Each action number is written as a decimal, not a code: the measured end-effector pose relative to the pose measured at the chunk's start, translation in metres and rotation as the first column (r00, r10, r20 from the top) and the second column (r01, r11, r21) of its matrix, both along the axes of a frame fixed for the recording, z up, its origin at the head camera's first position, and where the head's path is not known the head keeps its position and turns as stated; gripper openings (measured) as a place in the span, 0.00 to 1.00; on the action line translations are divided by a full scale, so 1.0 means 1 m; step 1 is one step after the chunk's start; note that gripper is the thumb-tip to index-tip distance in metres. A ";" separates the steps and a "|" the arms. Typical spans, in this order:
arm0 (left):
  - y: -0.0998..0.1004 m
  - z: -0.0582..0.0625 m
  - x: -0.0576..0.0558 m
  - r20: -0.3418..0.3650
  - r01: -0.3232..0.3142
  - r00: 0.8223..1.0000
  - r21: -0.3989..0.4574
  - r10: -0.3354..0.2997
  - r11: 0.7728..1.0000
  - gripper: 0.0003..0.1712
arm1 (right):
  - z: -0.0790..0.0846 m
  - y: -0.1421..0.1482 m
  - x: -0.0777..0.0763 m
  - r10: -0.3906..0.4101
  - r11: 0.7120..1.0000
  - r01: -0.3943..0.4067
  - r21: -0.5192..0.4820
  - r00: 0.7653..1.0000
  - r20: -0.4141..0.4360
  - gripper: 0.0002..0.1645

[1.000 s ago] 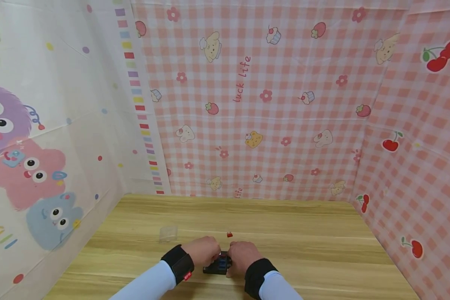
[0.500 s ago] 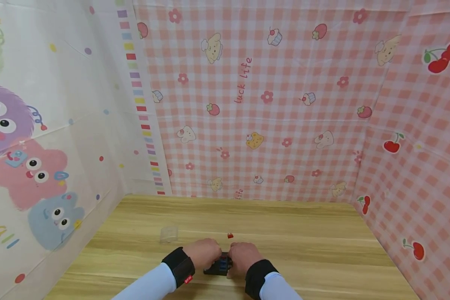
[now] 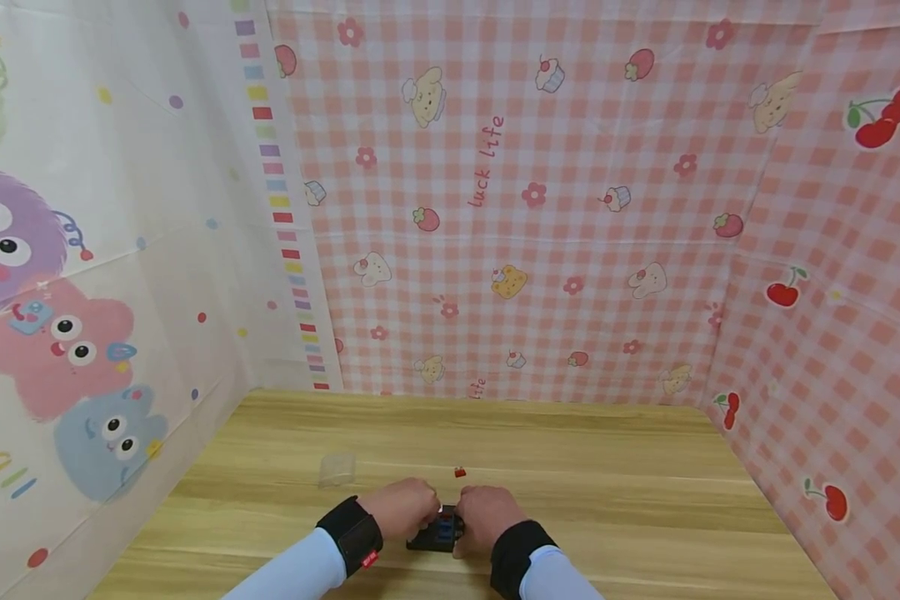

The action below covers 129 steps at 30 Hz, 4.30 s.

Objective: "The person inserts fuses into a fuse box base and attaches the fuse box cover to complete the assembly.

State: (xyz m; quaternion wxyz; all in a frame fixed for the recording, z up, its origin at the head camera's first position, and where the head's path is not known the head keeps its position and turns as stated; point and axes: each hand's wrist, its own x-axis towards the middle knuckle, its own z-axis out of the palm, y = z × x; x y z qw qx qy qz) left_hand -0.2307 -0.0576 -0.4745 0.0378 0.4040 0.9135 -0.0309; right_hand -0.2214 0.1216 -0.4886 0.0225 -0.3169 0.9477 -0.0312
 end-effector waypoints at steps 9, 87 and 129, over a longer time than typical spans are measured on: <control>0.004 0.010 0.006 0.009 -0.016 1.000 -0.021 0.016 1.000 0.10 | 0.000 0.000 0.000 -0.006 1.000 0.006 -0.007 1.000 0.014 0.23; -0.021 0.028 -0.005 -0.027 -0.076 0.997 0.103 0.079 0.992 0.04 | -0.002 0.000 0.000 -0.095 0.995 0.099 -0.022 0.988 0.122 0.38; -0.033 0.024 -0.022 -0.056 -0.164 0.983 0.136 0.173 0.977 0.12 | 0.015 0.024 -0.019 -0.224 0.974 0.225 -0.034 0.973 0.051 0.33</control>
